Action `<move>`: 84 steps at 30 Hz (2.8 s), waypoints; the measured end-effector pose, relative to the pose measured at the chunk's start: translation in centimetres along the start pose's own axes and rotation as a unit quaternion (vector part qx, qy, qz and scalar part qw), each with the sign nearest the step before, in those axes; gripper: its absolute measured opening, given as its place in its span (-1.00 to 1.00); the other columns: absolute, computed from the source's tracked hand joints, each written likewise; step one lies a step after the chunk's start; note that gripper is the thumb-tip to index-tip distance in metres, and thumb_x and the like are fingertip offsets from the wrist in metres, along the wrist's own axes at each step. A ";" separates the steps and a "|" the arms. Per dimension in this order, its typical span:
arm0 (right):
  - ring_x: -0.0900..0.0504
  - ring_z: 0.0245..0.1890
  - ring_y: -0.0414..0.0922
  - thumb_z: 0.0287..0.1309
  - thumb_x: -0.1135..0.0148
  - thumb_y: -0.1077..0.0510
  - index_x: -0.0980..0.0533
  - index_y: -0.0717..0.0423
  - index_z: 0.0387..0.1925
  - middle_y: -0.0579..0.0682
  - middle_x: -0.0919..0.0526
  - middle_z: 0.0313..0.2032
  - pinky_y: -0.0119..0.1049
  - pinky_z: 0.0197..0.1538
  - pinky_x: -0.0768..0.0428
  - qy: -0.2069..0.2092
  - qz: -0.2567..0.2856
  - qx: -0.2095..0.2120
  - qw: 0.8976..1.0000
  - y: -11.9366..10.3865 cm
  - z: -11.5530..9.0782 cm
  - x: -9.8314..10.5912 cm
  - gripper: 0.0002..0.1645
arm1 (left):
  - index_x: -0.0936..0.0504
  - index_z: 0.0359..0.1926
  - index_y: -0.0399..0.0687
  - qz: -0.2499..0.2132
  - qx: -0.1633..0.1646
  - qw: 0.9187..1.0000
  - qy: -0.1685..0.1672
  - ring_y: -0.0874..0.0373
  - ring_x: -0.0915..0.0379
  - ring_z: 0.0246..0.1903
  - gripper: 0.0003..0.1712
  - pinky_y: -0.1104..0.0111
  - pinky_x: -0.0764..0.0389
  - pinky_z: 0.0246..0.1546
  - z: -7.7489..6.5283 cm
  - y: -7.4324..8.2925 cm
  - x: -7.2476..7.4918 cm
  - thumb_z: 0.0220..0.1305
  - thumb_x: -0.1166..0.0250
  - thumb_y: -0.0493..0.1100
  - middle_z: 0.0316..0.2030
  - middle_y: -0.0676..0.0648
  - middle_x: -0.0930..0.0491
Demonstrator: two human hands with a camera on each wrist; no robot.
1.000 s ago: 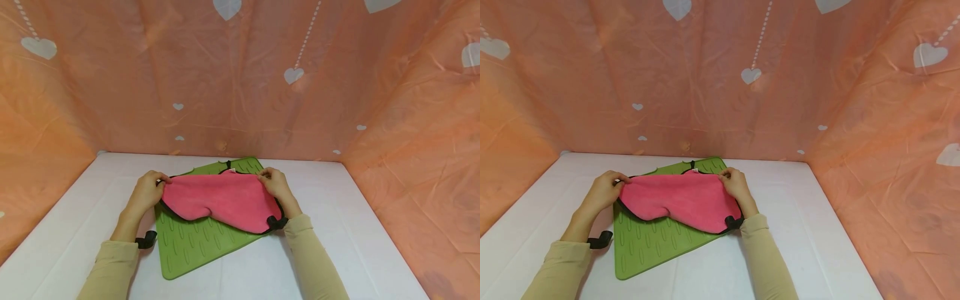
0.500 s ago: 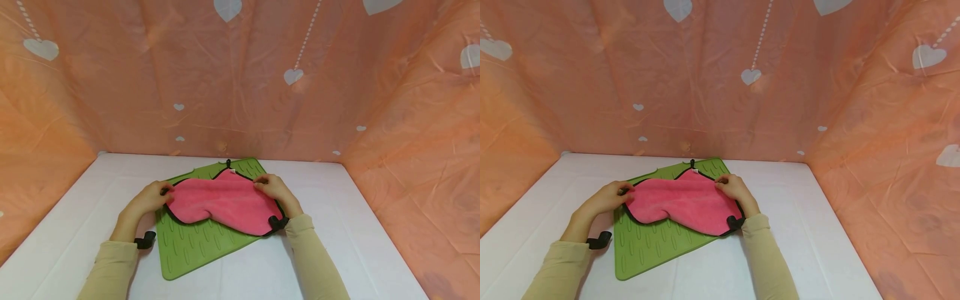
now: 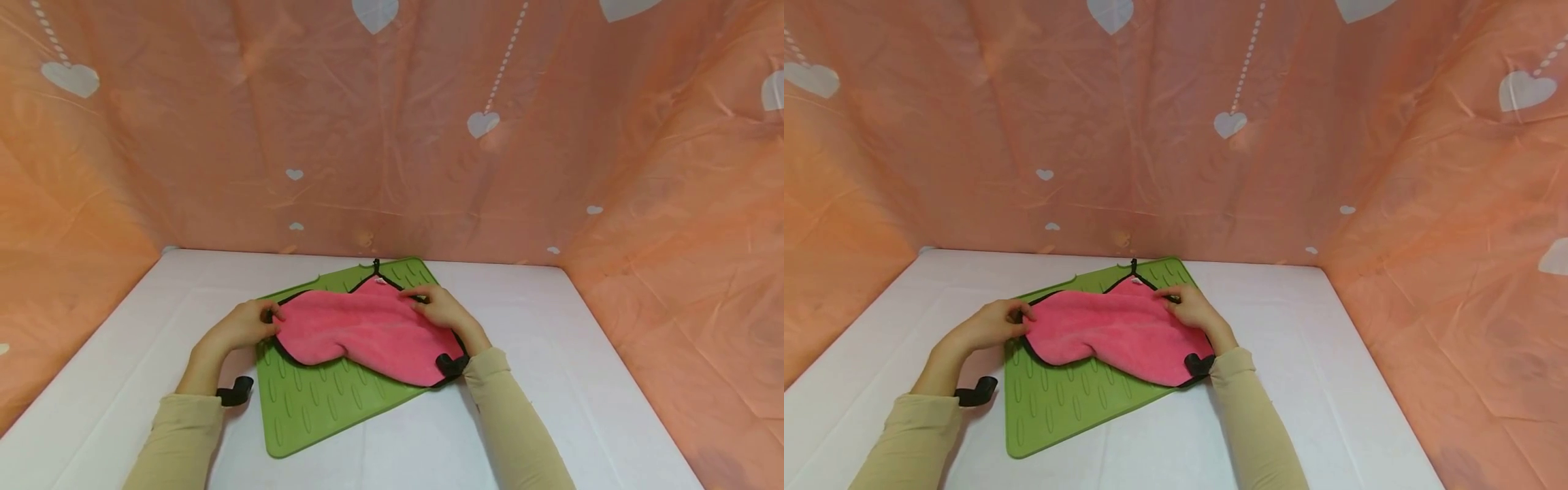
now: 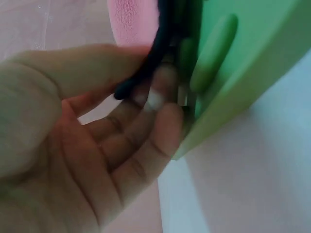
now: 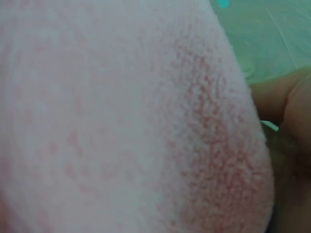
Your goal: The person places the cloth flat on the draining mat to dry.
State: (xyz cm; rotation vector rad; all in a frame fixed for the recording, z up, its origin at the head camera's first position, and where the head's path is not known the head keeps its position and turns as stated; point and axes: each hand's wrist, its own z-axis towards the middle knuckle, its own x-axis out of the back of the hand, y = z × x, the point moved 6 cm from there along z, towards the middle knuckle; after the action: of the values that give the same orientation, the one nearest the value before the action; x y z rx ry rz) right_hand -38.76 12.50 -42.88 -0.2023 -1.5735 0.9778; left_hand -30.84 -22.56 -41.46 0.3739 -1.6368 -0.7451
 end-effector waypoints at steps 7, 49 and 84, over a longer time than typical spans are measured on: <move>-0.55 0.13 0.04 0.36 -0.18 0.27 -0.60 0.04 0.31 0.20 -0.61 0.28 -0.16 0.07 -0.49 0.047 0.007 -0.022 0.999 0.4 -0.2 0.6 -0.49 | -0.66 0.04 -0.38 -0.011 0.006 0.993 0.118 0.02 -0.54 -0.48 -0.69 0.26 -0.55 -0.45 0.2 0.3 1.3 0.35 -0.12 -0.42 -0.09 -0.44 -0.57; -0.68 -0.13 -0.18 0.35 -0.38 0.12 -0.72 0.11 0.01 -0.12 -0.77 -0.10 -0.28 -0.05 -0.65 -0.115 -0.035 0.069 0.990 -5.8 -3.0 0.2 -0.74 | -0.76 -0.10 -0.13 -0.017 -0.161 0.985 -0.055 0.05 -0.64 -0.12 -0.84 0.16 -0.66 -0.08 0.7 5.8 -2.7 0.30 -0.45 -0.30 -0.15 -0.02 -0.73; -0.61 -0.19 -0.20 0.29 -0.37 0.27 -0.68 0.10 -0.12 -0.10 -0.70 -0.20 -0.33 -0.04 -0.61 -0.151 -0.070 0.126 0.978 -8.1 -3.0 -4.9 -0.86 | -0.68 -0.06 -0.22 0.033 -0.133 0.991 0.009 -0.05 -0.64 -0.06 -0.88 0.02 -0.65 0.00 0.9 6.5 -3.9 0.45 -0.26 -0.35 -0.15 -0.10 -0.71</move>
State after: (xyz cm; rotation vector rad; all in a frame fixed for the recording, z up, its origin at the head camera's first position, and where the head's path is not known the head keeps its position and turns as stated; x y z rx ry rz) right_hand -31.70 5.75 -41.27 0.2417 -1.6907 1.1236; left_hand -29.89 -15.14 -40.21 0.1338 -1.5016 -0.8935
